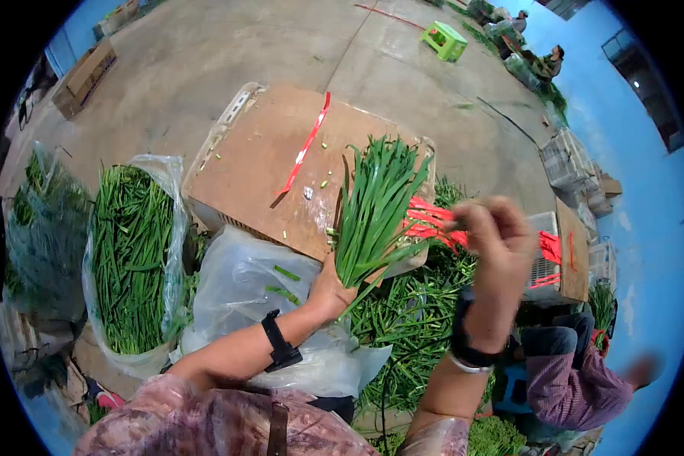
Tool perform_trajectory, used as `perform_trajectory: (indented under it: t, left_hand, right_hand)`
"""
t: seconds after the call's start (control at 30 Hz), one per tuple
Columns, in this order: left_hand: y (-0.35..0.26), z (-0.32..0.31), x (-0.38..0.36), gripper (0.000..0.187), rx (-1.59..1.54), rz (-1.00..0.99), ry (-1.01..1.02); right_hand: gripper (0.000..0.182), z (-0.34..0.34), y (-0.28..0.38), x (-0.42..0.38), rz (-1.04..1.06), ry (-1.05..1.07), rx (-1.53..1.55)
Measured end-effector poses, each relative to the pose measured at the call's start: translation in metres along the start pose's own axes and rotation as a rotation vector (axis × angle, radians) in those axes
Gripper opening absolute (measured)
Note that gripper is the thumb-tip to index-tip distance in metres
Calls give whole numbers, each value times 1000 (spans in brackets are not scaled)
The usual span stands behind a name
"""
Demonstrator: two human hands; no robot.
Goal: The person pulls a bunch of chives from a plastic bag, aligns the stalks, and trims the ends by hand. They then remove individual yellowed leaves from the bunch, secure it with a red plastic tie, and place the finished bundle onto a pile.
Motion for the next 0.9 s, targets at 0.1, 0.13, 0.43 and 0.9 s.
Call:
perform_trajectory:
  t: [0.1,0.13,0.43,0.9]
  left_hand:
    - [-3,2,-2,62,-7,56,46]
    - [5,-3,-2,66,8,35,34]
    - [-2,-3,-8,75,20,44,12]
    - [-1,11,-11,40,-1299,436,313]
  right_hand:
    - [14,89,-19,10,-58,-168,175]
    - [14,132,-40,19,-55,-274,-27]
    - [15,102,-87,-1,-184,-213,-447]
    - [42,-28,-195,-97,-774,564,-204]
Point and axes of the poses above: each hand's wrist, its own x-axis towards the middle knuckle, its own z-axis out of the back of the hand, y = z × x, the point moved 6 cm from there along x, towards the middle knuckle, and after that the axes turned 11 degrees about -z, right-handed, at the moved point
